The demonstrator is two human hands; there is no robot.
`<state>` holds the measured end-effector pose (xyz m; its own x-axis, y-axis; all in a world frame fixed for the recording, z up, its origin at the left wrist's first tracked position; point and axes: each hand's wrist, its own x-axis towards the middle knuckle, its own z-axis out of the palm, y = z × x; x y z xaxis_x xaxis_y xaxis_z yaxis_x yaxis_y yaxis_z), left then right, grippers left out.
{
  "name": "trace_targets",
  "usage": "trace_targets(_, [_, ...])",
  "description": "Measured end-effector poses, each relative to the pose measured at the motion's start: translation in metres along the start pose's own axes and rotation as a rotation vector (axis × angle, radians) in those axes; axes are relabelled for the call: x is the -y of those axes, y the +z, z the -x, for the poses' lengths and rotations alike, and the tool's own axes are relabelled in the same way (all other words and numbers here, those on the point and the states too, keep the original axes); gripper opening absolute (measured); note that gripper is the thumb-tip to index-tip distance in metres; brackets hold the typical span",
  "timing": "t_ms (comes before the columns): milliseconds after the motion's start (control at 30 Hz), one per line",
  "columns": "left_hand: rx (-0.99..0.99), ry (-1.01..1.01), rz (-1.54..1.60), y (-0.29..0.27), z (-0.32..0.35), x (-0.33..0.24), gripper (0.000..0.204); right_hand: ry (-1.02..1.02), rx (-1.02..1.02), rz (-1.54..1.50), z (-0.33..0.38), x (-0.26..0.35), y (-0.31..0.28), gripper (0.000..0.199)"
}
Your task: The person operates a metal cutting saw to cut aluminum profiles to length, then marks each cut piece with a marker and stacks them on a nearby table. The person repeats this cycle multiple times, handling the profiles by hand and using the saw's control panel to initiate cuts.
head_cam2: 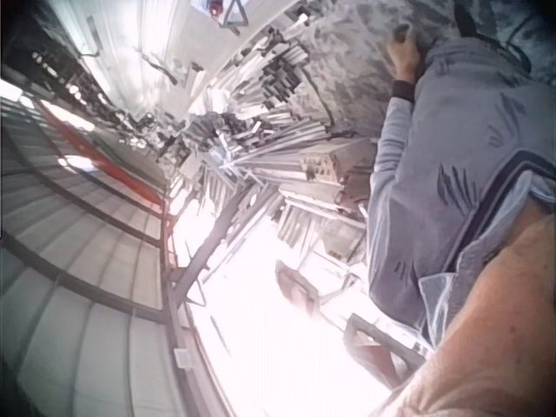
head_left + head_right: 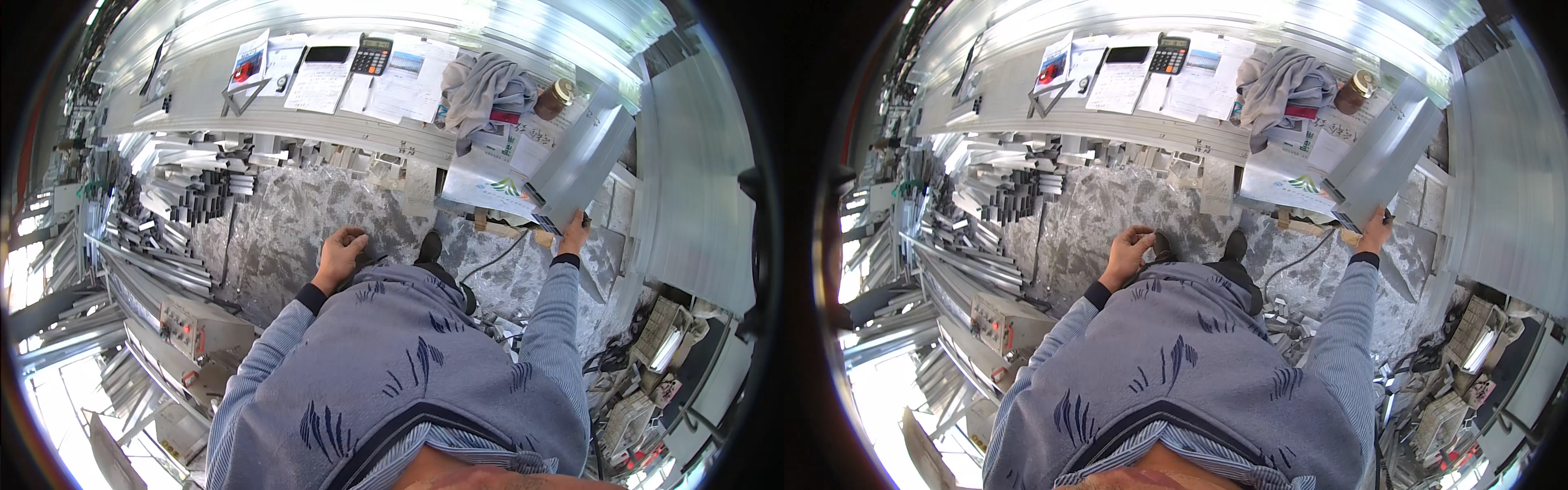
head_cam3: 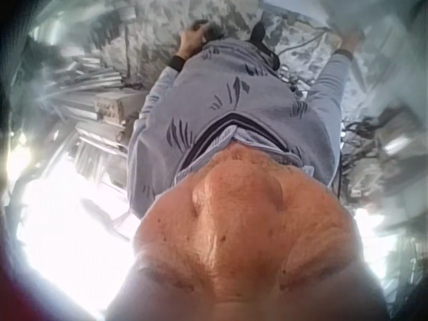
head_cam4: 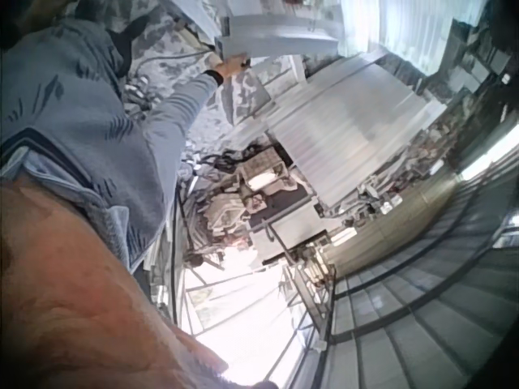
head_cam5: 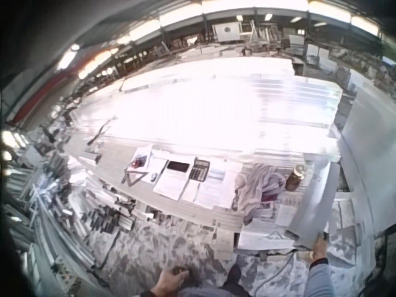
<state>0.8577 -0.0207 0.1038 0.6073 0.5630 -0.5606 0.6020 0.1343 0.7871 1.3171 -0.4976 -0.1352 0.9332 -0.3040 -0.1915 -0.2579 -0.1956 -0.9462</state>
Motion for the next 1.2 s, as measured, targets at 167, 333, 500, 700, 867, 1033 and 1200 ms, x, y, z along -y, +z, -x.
trace_targets(167, [-0.034, -0.003, -0.028, -0.002, 0.004, -0.011, 0.031, 0.058, -0.031, -0.019, 0.001, 0.004, 0.004, 0.043])
trace_targets(333, [-0.032, -0.119, 0.03, -0.005, 0.008, -0.021, 0.031, 0.016, 0.0, 0.051, 0.007, 0.013, 0.004, 0.044])
trace_targets(500, [-0.016, -0.049, 0.044, -0.003, 0.001, -0.013, 0.031, 0.023, 0.069, 0.044, -0.001, 0.015, -0.001, 0.048])
trace_targets(700, [-0.019, -0.095, 0.012, -0.005, 0.005, -0.01, 0.03, 0.107, 0.051, 0.035, -0.002, 0.02, 0.002, 0.051])
trace_targets(867, [-0.042, -0.083, 0.06, -0.005, 0.011, -0.011, 0.029, 0.148, 0.042, 0.02, -0.003, 0.026, 0.004, 0.053])
trace_targets(1033, [-0.04, -0.097, 0.035, -0.004, 0.014, -0.001, 0.029, 0.134, 0.053, 0.0, 0.001, 0.03, 0.004, 0.056])
trace_targets(1200, [-0.015, -0.032, -0.047, 0.002, 0.013, 0.004, 0.031, 0.127, 0.013, -0.022, 0.01, 0.034, 0.005, 0.056])
